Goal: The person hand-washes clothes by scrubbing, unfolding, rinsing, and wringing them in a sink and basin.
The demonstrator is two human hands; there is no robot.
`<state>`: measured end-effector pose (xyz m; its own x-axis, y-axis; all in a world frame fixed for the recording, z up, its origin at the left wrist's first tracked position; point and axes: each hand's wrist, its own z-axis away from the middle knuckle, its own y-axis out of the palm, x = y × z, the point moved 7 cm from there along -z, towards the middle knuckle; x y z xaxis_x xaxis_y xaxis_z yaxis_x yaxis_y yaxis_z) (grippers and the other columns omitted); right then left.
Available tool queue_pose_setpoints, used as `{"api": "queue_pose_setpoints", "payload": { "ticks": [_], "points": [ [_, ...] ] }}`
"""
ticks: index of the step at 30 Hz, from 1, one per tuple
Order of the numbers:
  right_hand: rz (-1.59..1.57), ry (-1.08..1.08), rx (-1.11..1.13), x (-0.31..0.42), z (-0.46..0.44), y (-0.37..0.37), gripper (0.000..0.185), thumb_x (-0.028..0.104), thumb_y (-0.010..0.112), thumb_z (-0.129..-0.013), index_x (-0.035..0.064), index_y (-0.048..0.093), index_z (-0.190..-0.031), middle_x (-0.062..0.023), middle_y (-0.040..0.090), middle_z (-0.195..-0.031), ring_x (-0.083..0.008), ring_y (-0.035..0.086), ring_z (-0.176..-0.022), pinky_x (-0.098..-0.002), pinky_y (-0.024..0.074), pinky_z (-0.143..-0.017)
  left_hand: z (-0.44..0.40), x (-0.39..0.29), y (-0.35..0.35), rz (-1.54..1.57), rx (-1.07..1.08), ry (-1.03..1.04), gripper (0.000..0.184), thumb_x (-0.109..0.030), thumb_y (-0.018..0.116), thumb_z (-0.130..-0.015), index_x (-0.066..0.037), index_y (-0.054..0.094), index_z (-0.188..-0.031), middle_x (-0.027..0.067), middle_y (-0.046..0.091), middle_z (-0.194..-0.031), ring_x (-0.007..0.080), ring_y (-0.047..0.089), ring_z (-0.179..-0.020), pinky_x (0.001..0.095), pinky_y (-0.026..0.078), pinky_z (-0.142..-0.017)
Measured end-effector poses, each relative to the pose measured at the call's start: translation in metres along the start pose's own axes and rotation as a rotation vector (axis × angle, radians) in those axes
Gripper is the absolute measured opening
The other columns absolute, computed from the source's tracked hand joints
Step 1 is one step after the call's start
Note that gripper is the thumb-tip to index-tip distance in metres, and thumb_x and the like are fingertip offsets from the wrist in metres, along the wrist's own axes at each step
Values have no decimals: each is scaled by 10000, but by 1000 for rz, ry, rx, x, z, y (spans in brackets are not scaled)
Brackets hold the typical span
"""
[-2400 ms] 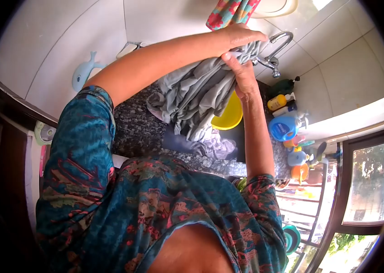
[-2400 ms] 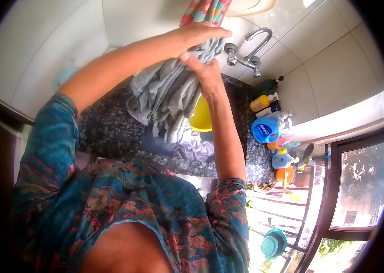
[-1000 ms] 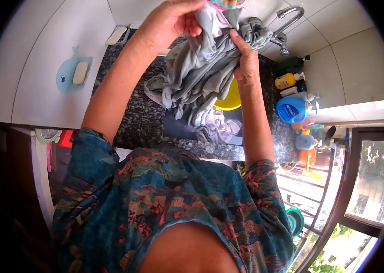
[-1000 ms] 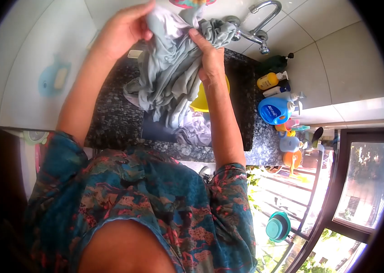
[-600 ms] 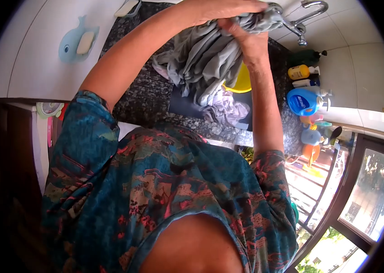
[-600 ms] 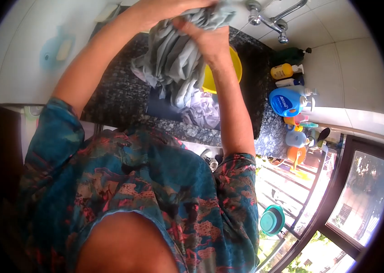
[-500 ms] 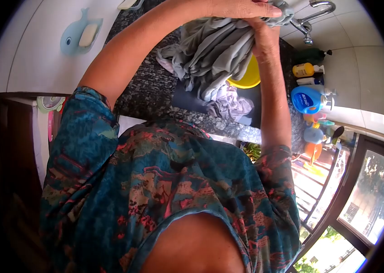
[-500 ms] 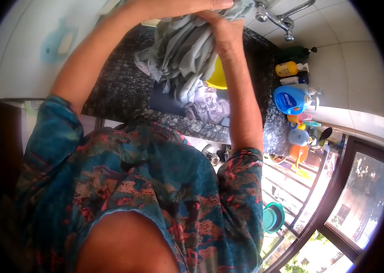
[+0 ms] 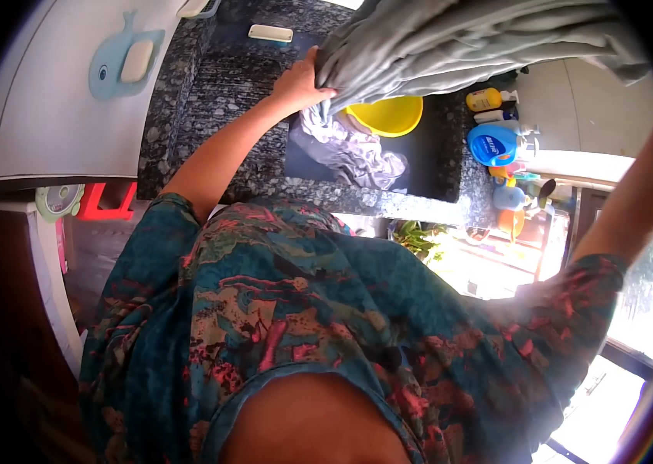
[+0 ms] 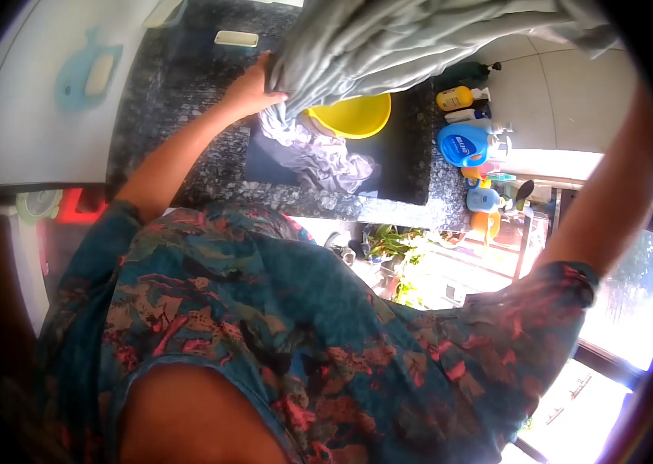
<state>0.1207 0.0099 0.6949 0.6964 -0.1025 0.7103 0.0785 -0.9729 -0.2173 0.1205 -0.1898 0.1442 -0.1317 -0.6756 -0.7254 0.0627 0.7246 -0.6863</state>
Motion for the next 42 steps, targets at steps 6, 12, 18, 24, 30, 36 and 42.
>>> {"api": "queue_pose_setpoints", "payload": {
  "ticks": [6, 12, 18, 24, 30, 36, 42],
  "points": [
    [196, -84, -35, 38, -12, 2, 263, 179, 541, -731, -26, 613, -879, -160, 625, -909, -242, 629, -799, -398, 516, -793, -17, -72, -16, 554, 288, 237, 614, -307, 742, -761, -25, 531, -1263, 150, 646, -1122, 234, 630, -989, 337, 478, -908],
    [288, -110, -72, 42, -14, -3, 257, 177, 534, -742, -19, 614, -888, -174, 621, -918, -247, 628, -806, -406, 517, -815, -12, -87, -112, 927, 220, 387, 422, -357, 657, -837, -42, 620, -1116, 73, 659, -1017, 217, 586, -1024, 353, 431, -937],
    [308, -82, -98, 22, -10, -18, 252, 174, 527, -752, -13, 616, -896, -189, 616, -927, -253, 628, -813, -414, 518, -836, -59, -19, -67, 962, 103, -146, 419, -356, 588, -880, -51, 590, -1167, 66, 629, -1083, 179, 570, -1021, 347, 437, -897],
    [142, 181, -157, -107, 31, -65, 247, 171, 521, -763, -6, 617, -905, -203, 612, -936, -258, 628, -821, -421, 519, -857, -29, 52, 45, 375, 309, -397, 453, -414, 573, -865, 2, 638, -1034, 165, 660, -938, 262, 626, -886, 336, 479, -792],
    [5, 667, -453, -352, 176, -74, 158, 81, 648, -757, -7, 621, -885, -117, 641, -802, -248, 635, -716, -358, 542, -678, -16, 33, 63, -270, 70, -195, 541, -388, 632, -822, -46, 521, -1226, 186, 452, -1293, 401, 479, -1155, 517, 437, -877],
    [337, 708, -217, -544, 298, -62, 438, 265, 783, -633, -18, 657, -943, -141, 680, -936, -218, 647, -871, -326, 495, -783, -57, -52, 128, -458, 34, 33, 740, -495, 654, -754, -56, 464, -1319, 213, 329, -1421, 398, 308, -1301, 559, 246, -1044],
    [992, 989, 392, -596, 375, -5, 561, 439, 652, -670, 9, 630, -1030, -234, 654, -1003, -371, 628, -979, -428, 492, -858, -88, -23, 222, -538, 185, -55, 936, -600, 656, -696, 9, 393, -1355, 204, 302, -1442, 405, 260, -1326, 609, 124, -1069]
  ]
}}
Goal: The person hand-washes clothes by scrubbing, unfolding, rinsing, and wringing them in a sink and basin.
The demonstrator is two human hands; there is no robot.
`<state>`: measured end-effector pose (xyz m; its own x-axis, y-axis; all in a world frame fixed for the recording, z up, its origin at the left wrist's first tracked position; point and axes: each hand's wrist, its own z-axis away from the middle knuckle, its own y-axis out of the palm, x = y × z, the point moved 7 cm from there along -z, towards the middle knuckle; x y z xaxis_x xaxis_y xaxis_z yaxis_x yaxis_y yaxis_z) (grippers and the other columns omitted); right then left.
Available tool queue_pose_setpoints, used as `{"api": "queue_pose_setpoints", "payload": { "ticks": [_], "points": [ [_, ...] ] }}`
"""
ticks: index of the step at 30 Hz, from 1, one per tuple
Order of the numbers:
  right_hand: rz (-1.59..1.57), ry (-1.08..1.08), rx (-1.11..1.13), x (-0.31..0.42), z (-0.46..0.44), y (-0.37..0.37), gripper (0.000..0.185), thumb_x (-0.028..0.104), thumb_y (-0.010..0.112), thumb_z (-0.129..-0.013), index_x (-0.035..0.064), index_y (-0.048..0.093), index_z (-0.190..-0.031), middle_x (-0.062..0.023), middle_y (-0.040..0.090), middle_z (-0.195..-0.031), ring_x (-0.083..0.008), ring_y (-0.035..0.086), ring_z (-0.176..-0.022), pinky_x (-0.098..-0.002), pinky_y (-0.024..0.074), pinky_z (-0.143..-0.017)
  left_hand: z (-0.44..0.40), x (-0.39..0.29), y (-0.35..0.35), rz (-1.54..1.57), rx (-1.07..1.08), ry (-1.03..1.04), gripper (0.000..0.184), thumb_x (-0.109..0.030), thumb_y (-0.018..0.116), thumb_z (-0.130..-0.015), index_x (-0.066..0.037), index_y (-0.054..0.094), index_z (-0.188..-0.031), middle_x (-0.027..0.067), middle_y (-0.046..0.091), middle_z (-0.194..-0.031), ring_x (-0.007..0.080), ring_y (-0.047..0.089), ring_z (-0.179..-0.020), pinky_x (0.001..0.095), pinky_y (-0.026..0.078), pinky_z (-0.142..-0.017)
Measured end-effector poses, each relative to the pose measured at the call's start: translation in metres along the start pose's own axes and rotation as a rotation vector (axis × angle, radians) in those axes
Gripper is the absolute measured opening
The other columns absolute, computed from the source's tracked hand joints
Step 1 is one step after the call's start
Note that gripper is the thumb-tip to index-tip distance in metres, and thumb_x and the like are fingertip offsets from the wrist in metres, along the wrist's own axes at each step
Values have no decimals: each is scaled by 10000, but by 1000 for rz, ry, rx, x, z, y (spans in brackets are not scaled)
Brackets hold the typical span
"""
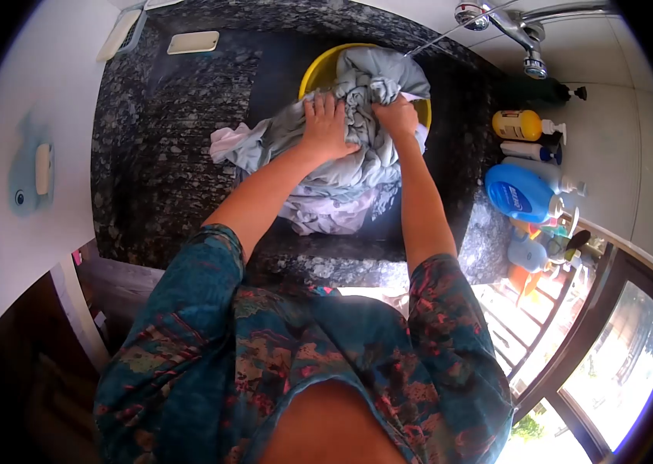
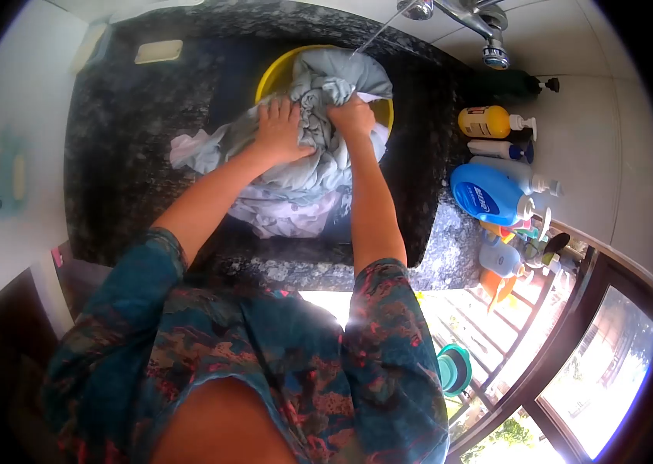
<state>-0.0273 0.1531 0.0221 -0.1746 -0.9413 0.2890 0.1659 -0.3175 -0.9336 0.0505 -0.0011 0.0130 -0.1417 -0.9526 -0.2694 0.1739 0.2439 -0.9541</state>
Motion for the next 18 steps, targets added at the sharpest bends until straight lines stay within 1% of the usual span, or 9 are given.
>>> {"api": "queue_pose_setpoints", "payload": {
  "ticks": [1, 4, 5, 9, 11, 13, 16, 17, 18],
  "points": [
    [39, -33, 41, 6, -1, 5, 552, 426, 641, -677, 12, 626, -1043, -236, 651, -1015, -373, 624, -990, -429, 488, -865, -2, -3, 4, -125, 24, 8, 967, -643, 638, -681, 24, 411, -1343, 218, 370, -1394, 377, 289, -1314, 615, 103, -1067],
    [106, -85, 160, 17, -16, 28, 538, 396, 616, -694, 19, 612, -1079, -244, 636, -1058, -372, 609, -1027, -438, 469, -893, -14, -5, 15, -103, 357, 81, 990, -680, 598, -676, 84, 453, -1288, 258, 438, -1316, 405, 308, -1289, 596, 124, -1064],
    [99, -68, 194, 13, -29, 44, 539, 391, 612, -699, 20, 607, -1090, -248, 628, -1076, -369, 603, -1043, -444, 459, -907, -17, -5, 22, -117, 342, 87, 929, -661, 611, -678, 75, 509, -1237, 255, 483, -1260, 380, 371, -1242, 564, 163, -1061],
    [18, 161, 243, 2, -64, 100, 541, 392, 557, -750, 5, 599, -1126, -238, 584, -1184, -355, 555, -1131, -440, 404, -978, -8, 1, 2, 69, 235, 49, 846, -592, 635, -722, 27, 481, -1278, 221, 464, -1303, 351, 373, -1251, 487, 184, -1087],
    [20, 160, 271, -2, -81, 130, 546, 397, 549, -762, 0, 597, -1133, -232, 582, -1193, -355, 554, -1130, -435, 403, -977, 4, 6, 4, 197, 11, 107, 812, -547, 648, -740, 16, 459, -1293, 226, 437, -1326, 357, 389, -1238, 479, 198, -1084],
    [45, 109, 310, -12, -88, 150, 552, 402, 542, -774, -6, 595, -1141, -225, 581, -1201, -355, 553, -1130, -431, 402, -976, 17, 11, -8, 349, -89, 159, 758, -460, 663, -773, -11, 411, -1330, 241, 374, -1377, 381, 395, -1237, 467, 226, -1081],
    [52, -76, 429, -30, -103, 173, 561, 409, 530, -792, -15, 592, -1153, -215, 578, -1213, -356, 552, -1129, -424, 400, -975, 28, 23, -12, 553, -202, 151, 755, -450, 665, -778, -17, 401, -1338, 254, 370, -1382, 398, 375, -1262, 476, 242, -1078],
    [-15, -174, 482, -35, -107, 172, 564, 412, 526, -798, -18, 591, -1157, -212, 577, -1217, -356, 551, -1129, -421, 400, -974, 29, 29, -16, 650, -190, 110, 688, -344, 681, -793, -39, 409, -1346, 233, 365, -1406, 385, 367, -1285, 441, 293, -1068],
    [-125, -238, 511, -41, -105, 164, 567, 414, 522, -804, -21, 590, -1161, -209, 577, -1221, -356, 551, -1128, -419, 399, -974, 29, 36, -23, 691, -219, 106, 681, -321, 687, -792, -46, 407, -1349, 228, 375, -1402, 377, 377, -1282, 434, 306, -1062]
  ]
}}
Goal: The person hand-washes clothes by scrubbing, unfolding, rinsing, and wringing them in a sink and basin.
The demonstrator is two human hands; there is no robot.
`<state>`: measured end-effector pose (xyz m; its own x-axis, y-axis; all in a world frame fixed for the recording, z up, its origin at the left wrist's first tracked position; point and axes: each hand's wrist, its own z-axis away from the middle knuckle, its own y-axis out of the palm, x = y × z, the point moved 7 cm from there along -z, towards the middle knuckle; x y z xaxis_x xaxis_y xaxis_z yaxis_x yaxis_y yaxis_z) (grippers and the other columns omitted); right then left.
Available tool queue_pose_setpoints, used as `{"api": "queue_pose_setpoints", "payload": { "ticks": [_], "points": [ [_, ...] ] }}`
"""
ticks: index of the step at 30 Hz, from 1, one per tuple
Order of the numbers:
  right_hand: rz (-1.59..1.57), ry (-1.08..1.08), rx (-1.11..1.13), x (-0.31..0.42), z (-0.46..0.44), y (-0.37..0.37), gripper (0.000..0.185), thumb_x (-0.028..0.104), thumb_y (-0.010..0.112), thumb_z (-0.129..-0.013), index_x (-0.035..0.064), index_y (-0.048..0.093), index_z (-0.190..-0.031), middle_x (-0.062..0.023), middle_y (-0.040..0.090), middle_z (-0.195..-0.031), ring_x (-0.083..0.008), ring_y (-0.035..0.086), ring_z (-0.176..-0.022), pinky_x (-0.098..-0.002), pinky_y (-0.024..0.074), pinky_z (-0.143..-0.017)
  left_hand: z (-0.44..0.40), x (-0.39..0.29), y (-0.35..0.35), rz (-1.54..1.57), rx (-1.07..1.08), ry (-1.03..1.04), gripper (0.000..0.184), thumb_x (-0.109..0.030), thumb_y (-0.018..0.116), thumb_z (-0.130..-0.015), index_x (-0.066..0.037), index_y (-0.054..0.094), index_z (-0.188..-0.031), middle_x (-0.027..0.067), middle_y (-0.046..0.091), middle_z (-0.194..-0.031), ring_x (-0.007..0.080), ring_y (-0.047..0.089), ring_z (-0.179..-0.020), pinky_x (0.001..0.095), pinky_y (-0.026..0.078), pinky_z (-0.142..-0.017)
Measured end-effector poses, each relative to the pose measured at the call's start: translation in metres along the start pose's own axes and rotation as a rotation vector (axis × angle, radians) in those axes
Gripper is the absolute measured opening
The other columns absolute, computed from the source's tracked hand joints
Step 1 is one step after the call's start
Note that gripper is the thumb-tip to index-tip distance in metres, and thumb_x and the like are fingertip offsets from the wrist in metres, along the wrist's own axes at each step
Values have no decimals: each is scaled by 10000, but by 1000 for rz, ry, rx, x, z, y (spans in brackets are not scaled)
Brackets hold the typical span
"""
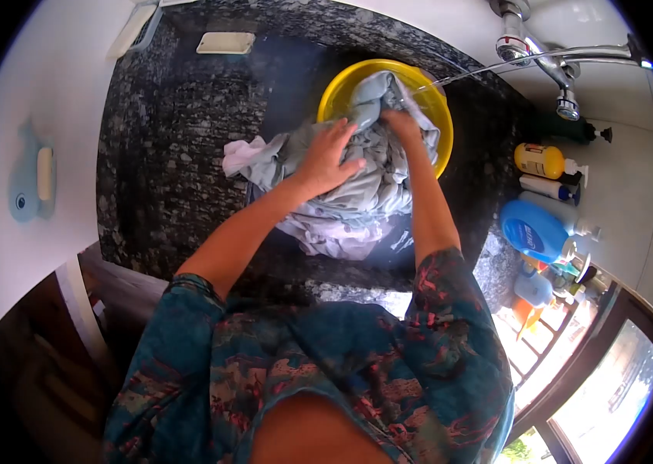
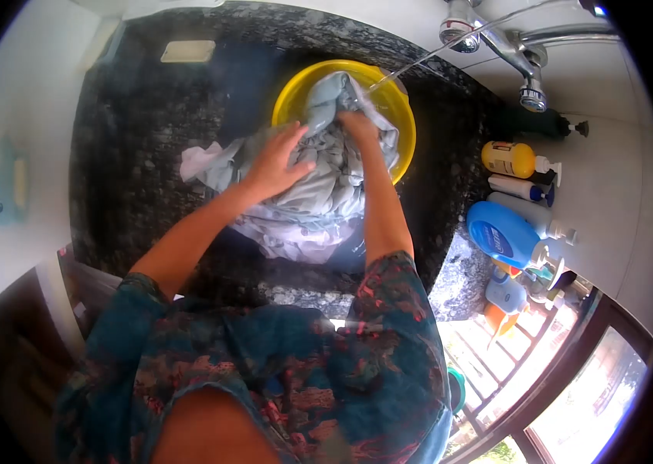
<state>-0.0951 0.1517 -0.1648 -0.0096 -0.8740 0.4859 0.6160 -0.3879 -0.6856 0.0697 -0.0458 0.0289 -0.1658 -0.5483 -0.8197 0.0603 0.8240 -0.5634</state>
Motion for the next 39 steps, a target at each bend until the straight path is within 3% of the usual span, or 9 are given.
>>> {"api": "queue_pose_setpoints", "payload": {
  "ticks": [6, 12, 20, 23, 26, 29, 33, 36, 39],
  "points": [
    [-933, -291, -538, 181, 230, -159, 377, 9, 765, -630, 43, 639, -984, -51, 648, -870, -136, 606, -808, -281, 507, -730, -18, -4, -45, -105, -31, 70, 884, -358, 759, -712, -28, 313, -1401, 232, 358, -1410, 371, 362, -1297, 421, 301, -1068],
    [-1041, -596, -758, 306, 336, -237, 435, -105, 684, -628, -16, 566, -1037, -121, 615, -936, -219, 620, -818, -337, 528, -757, -27, -68, -78, -96, 80, 224, 1250, -569, 808, -548, -33, 133, -1454, 241, 310, -1436, 370, 295, -1340, 488, 253, -1074],
    [-1427, -1224, 2, 543, 364, -262, 133, 71, 637, -757, -4, 636, -867, -114, 665, -814, -249, 640, -718, -349, 545, -705, -14, -147, -176, 1274, -171, 126, 756, -240, 881, -592, -37, 522, -1226, 106, 604, -1172, 213, 555, -1099, 349, 438, -973],
    [-1600, -1097, -81, 536, 312, -218, 124, 65, 648, -755, 5, 641, -862, -105, 668, -844, -233, 635, -759, -332, 536, -740, 21, -84, -219, 1199, -115, -206, 574, -69, 796, -661, 3, 551, -1175, 134, 630, -1094, 240, 607, -1018, 365, 488, -907],
    [-1492, -772, -64, 489, 237, -112, 247, 89, 679, -744, -9, 595, -954, -121, 645, -912, -232, 621, -832, -364, 518, -799, 76, 8, -258, 1053, -210, -343, 575, -33, 732, -719, -4, 505, -1247, 153, 619, -1128, 284, 596, -1060, 420, 472, -929],
    [-826, -603, -174, 457, 200, -9, 345, 232, 715, -742, 46, 641, -1022, -84, 669, -1016, -163, 579, -1021, -365, 461, -882, 130, 148, -263, -418, 146, -544, 731, -248, 759, -719, -40, 433, -1339, 172, 564, -1235, 357, 528, -1158, 425, 418, -980],
    [-152, -232, 17, 374, 119, 113, 710, 540, 704, -640, -1, 627, -1094, -203, 654, -1046, -321, 638, -954, -373, 489, -827, 132, 186, -287, -286, 60, -485, 835, -346, 765, -713, -86, 371, -1402, 173, 517, -1309, 346, 487, -1206, 371, 416, -960],
    [117, -365, 51, 411, 124, 81, 820, 701, 571, -684, -39, 654, -1026, -249, 628, -1077, -374, 603, -1016, -479, 420, -898, 98, 144, -278, 700, 64, -635, 742, -300, 695, -799, -86, 343, -1416, 175, 459, -1370, 337, 447, -1251, 342, 386, -999],
    [48, -456, -249, 427, 125, 72, 914, 770, 441, -738, -70, 629, -1046, -260, 612, -1093, -389, 571, -1066, -593, 257, -996, 72, 212, -258, 110, -121, -604, 565, -456, 451, -911, -194, 380, -1407, 93, 432, -1409, 363, 317, -1333, 578, 194, -1070]
  ]
}}
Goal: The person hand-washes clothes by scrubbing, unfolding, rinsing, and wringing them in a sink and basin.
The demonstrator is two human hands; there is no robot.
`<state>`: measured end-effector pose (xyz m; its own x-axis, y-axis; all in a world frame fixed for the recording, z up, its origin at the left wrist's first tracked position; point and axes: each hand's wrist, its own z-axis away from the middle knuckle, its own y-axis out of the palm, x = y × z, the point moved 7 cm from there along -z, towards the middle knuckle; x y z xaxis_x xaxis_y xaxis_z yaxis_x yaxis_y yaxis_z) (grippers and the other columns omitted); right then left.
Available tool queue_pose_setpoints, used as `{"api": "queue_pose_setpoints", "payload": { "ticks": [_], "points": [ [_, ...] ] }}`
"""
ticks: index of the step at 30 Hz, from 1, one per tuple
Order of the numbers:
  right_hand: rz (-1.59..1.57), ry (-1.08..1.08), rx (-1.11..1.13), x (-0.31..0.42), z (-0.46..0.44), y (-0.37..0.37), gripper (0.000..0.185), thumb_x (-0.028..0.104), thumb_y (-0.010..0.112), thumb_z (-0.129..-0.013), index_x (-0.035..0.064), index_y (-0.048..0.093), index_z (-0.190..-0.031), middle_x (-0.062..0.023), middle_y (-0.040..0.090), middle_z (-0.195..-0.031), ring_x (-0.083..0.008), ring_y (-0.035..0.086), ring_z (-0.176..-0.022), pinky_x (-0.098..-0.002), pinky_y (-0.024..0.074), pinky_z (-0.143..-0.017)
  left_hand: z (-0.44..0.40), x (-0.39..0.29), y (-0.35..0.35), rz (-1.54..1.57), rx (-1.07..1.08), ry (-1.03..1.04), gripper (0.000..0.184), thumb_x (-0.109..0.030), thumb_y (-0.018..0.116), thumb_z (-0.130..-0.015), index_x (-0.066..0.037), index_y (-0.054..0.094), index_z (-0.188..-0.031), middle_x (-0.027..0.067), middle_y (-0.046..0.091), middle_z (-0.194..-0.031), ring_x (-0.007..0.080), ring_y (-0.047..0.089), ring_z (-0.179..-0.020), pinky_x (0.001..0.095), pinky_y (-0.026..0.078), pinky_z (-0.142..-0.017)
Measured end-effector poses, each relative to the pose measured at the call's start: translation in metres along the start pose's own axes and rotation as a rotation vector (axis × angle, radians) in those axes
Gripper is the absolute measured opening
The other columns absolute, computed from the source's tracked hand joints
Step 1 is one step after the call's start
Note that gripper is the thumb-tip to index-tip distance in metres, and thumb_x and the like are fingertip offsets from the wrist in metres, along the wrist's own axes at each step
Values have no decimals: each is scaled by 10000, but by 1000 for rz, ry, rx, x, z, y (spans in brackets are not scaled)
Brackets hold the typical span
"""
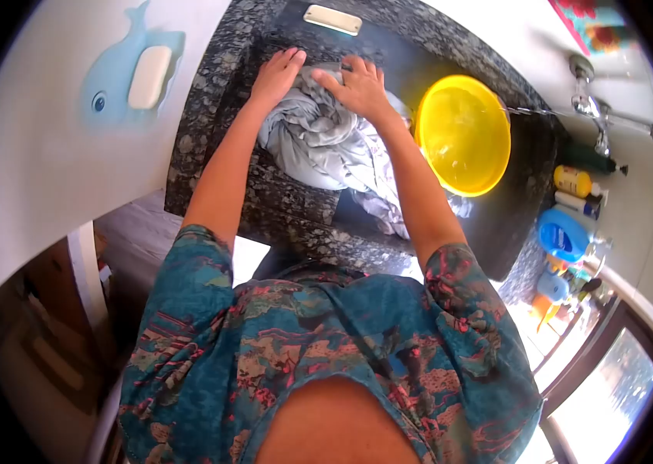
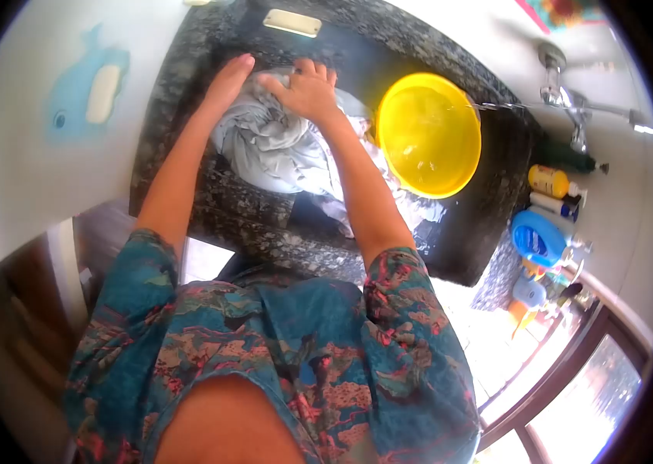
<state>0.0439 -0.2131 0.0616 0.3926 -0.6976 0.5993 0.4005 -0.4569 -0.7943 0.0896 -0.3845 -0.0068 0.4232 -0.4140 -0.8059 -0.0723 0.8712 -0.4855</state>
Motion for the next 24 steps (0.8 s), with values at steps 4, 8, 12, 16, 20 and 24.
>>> {"api": "queue_pose_setpoints", "payload": {
  "ticks": [4, 8, 12, 16, 20, 24],
  "points": [
    [-103, 199, -29, -15, 17, 35, 879, 749, 374, -796, -62, 615, -1035, -237, 617, -1038, -378, 565, -1051, -621, 133, -1065, 46, -16, 6, -534, -87, -50, 475, -489, 367, -910, -227, 555, -1258, 8, 450, -1399, 393, 273, -1344, 709, 63, -1025],
    [-263, -237, -388, 27, 93, 8, 518, 543, 558, -812, 62, 647, -983, -155, 624, -1026, -335, 567, -1001, -547, 259, -1031, 124, -25, 20, -367, -435, 282, 308, -331, 504, -866, -142, 659, -1054, 45, 537, -1272, 359, 408, -1214, 665, 233, -967],
    [-50, -129, -439, 3, 54, 20, 345, 407, 604, -802, 82, 677, -894, -129, 644, -801, -324, 608, -758, -449, 467, -817, 77, -19, 39, -562, -388, 360, 224, -261, 508, -866, -100, 654, -920, 75, 616, -1100, 320, 533, -1008, 575, 379, -837],
    [93, 277, -215, -53, -48, 39, 483, 488, 478, -855, 53, 688, -860, -197, 663, -787, -365, 644, -728, -443, 509, -726, -23, -32, 47, -688, -238, 209, 329, -296, 403, -921, -76, 633, -843, 102, 649, -1020, 314, 591, -928, 536, 424, -758],
    [2, 361, -25, -49, -49, 31, 606, 573, 391, -872, 39, 674, -902, -226, 671, -846, -379, 661, -794, -458, 510, -741, -20, -37, 35, -466, -236, 78, 413, -357, 351, -944, -66, 630, -852, 126, 641, -1035, 328, 556, -1022, 521, 396, -798],
    [-191, -231, -506, 14, 67, -1, 363, 394, 606, -816, 88, 634, -1009, -108, 592, -1028, -315, 517, -970, -443, 367, -857, 79, -52, 20, -199, -471, 311, 320, -310, 428, -942, -73, 640, -901, 129, 620, -1007, 335, 535, -993, 551, 338, -847]
  ]
}}
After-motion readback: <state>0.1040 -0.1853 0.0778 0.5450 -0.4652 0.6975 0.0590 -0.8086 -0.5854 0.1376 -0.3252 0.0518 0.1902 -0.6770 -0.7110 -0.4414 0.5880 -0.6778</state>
